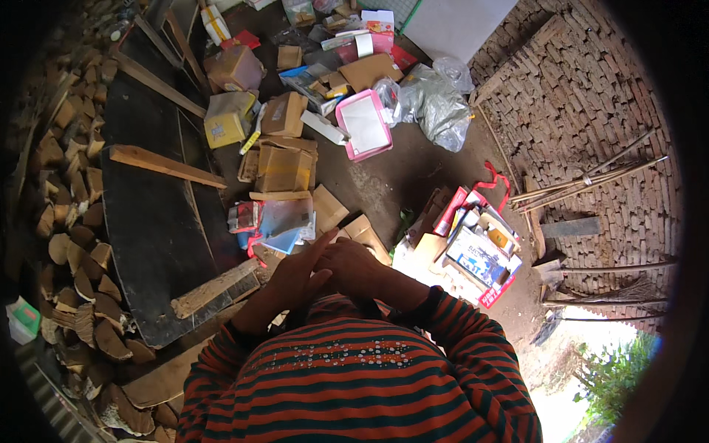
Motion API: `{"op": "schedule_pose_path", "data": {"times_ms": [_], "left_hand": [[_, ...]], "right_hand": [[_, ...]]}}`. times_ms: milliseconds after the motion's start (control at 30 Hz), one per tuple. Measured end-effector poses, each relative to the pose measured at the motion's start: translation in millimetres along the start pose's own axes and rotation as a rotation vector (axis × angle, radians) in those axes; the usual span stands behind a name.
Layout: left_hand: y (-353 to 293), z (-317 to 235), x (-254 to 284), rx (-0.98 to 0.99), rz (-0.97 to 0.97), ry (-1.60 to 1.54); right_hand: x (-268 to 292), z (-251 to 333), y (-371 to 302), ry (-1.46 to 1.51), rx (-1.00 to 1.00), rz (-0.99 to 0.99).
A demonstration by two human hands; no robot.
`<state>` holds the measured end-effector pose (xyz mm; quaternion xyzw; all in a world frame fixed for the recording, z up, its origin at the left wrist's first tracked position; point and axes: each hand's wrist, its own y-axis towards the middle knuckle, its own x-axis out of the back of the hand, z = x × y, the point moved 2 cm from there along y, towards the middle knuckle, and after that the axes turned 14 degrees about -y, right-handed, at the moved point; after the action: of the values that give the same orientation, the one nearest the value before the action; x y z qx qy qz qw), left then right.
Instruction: The person uses a small knife to cut tape and strings on several cardboard boxes, then opens the flaps and removes items. The person handles boxes, tape, string, and a pink tray, placing opened boxes aside.
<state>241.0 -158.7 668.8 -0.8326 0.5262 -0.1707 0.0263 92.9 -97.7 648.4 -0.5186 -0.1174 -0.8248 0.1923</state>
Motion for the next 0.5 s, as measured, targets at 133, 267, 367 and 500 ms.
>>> {"op": "schedule_pose_path", "data": {"times_ms": [133,267,367,500], "left_hand": [[5.4,-22.0,0.6,-0.175,-0.114,0.063],[23.8,-34.5,-4.2,-0.167,-0.127,0.019],[45.5,-37.6,-13.2,-0.274,-0.179,-0.069],[64.3,-45.3,6.5,-0.256,-0.106,0.260]], "right_hand": [[23.9,-4.7,-5.5,0.090,0.061,-0.182],[44.8,-16.5,-14.3,0.057,0.028,-0.183],[53.4,-27.1,-18.4,0.107,-0.058,-0.119],[46.3,-53.8,-25.1,0.132,-0.164,0.082]]}}
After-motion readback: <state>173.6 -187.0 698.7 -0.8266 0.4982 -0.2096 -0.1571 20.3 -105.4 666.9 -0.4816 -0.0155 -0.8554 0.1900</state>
